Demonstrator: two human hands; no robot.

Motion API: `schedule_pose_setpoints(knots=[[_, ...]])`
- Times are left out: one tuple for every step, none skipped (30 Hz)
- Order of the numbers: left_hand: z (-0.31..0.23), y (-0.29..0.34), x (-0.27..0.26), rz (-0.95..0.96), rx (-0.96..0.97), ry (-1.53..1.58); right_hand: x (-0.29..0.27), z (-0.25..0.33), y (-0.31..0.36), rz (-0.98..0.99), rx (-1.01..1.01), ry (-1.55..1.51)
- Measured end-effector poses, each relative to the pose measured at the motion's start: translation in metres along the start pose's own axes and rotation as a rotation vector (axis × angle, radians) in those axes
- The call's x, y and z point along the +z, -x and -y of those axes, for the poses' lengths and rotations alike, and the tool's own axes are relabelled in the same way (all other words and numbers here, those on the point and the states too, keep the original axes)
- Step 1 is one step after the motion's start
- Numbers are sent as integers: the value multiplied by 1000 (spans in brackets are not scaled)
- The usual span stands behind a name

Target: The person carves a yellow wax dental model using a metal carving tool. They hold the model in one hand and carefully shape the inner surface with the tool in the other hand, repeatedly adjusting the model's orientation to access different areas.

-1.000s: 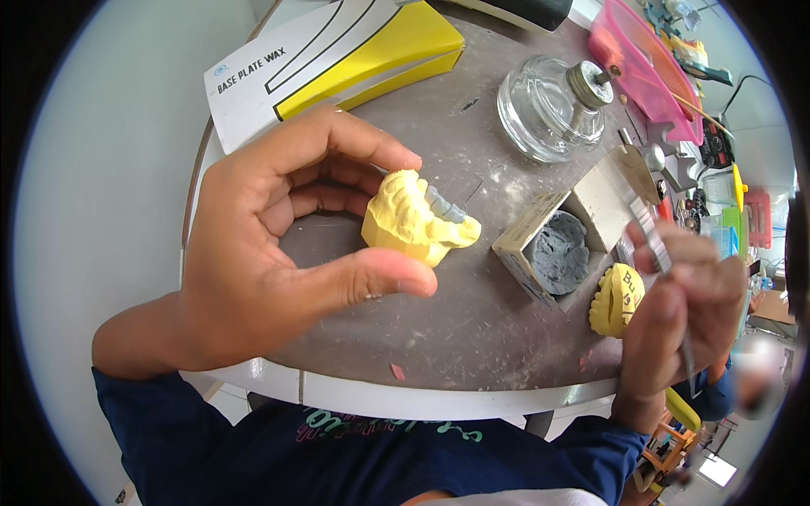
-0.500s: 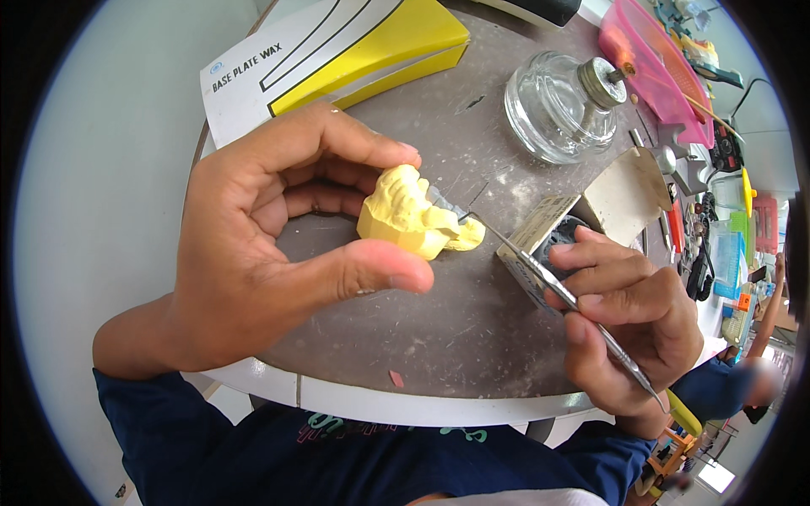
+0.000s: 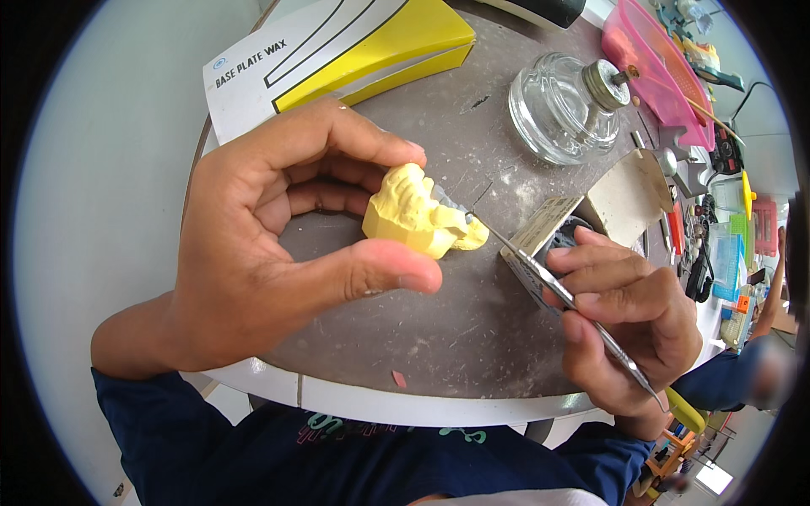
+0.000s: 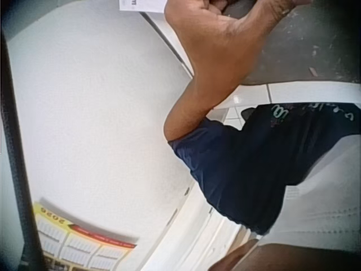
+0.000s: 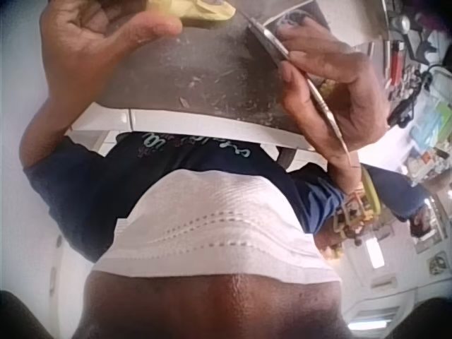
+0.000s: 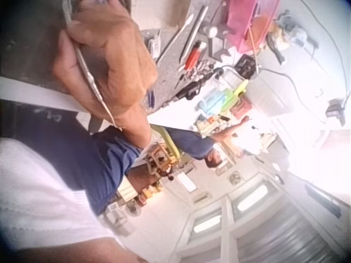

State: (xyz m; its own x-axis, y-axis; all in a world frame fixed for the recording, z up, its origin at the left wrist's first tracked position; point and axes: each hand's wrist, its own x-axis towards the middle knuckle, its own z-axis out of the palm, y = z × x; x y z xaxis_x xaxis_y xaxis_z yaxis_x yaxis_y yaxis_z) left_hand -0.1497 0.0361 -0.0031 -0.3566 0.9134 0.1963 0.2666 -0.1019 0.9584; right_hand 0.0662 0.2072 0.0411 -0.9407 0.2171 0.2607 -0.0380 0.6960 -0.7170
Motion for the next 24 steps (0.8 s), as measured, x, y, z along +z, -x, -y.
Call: schedule_pose_setpoints(knots=[[0, 0, 0, 0, 3, -1, -1, 1, 0, 6, 2, 3], [1, 0, 0, 0, 6, -3, -1, 1, 0, 11, 5, 6], [1, 0, 0, 2, 10, -6, -1, 1, 0, 10, 7, 7], [1, 0, 0, 2, 11, -9, 0, 1, 0, 8, 7, 7], [1, 0, -1, 3, 13, -12, 0, 1, 0, 7, 8, 7], [1, 0, 0, 4, 13, -14, 0, 0, 0, -2, -1, -5], [1, 0, -1, 5, 16, -15, 0, -2, 1, -11, -9, -15], [1, 0, -1, 6, 18, -17, 0, -3, 1, -19, -16, -25], [2, 0, -1, 8, 22, -20, 0, -2, 1, -16, -16, -20], [2, 0, -1, 8, 22, -21, 0, -2, 1, -13, -16, -17], [2, 0, -1, 8, 21, -23, -1, -2, 0, -10, -17, -13], [1, 0, -1, 7, 17, -23, -1, -1, 0, 4, -18, -8], [1, 0, -1, 8, 17, -23, -2, -1, -1, 17, -19, -3], [1, 0, -1, 8, 16, -22, -2, 0, -1, 30, -20, 3], [1, 0, -1, 9, 18, -23, -3, 0, -2, 35, -18, 8], [1, -1, -1, 12, 22, -25, -3, 0, -2, 39, -16, 15], [1, -1, -1, 14, 26, -26, -3, 0, -2, 31, -14, 16], [2, -1, -1, 18, 30, -28, -2, 0, -2, 23, -13, 17], [2, -1, -2, 20, 32, -31, -1, -1, 0, 3, -12, 13], [2, -1, -2, 22, 34, -33, 0, -2, 0, -17, -12, 8], [2, 0, -2, 23, 35, -34, 0, -2, 0, -15, -13, 8], [2, 0, -2, 23, 34, -32, -1, -2, 0, -13, -15, 8], [2, 0, -2, 22, 33, -31, -1, -2, 0, -6, -18, 10], [2, 0, -1, 20, 30, -28, -1, -2, 0, 1, -20, 11]])
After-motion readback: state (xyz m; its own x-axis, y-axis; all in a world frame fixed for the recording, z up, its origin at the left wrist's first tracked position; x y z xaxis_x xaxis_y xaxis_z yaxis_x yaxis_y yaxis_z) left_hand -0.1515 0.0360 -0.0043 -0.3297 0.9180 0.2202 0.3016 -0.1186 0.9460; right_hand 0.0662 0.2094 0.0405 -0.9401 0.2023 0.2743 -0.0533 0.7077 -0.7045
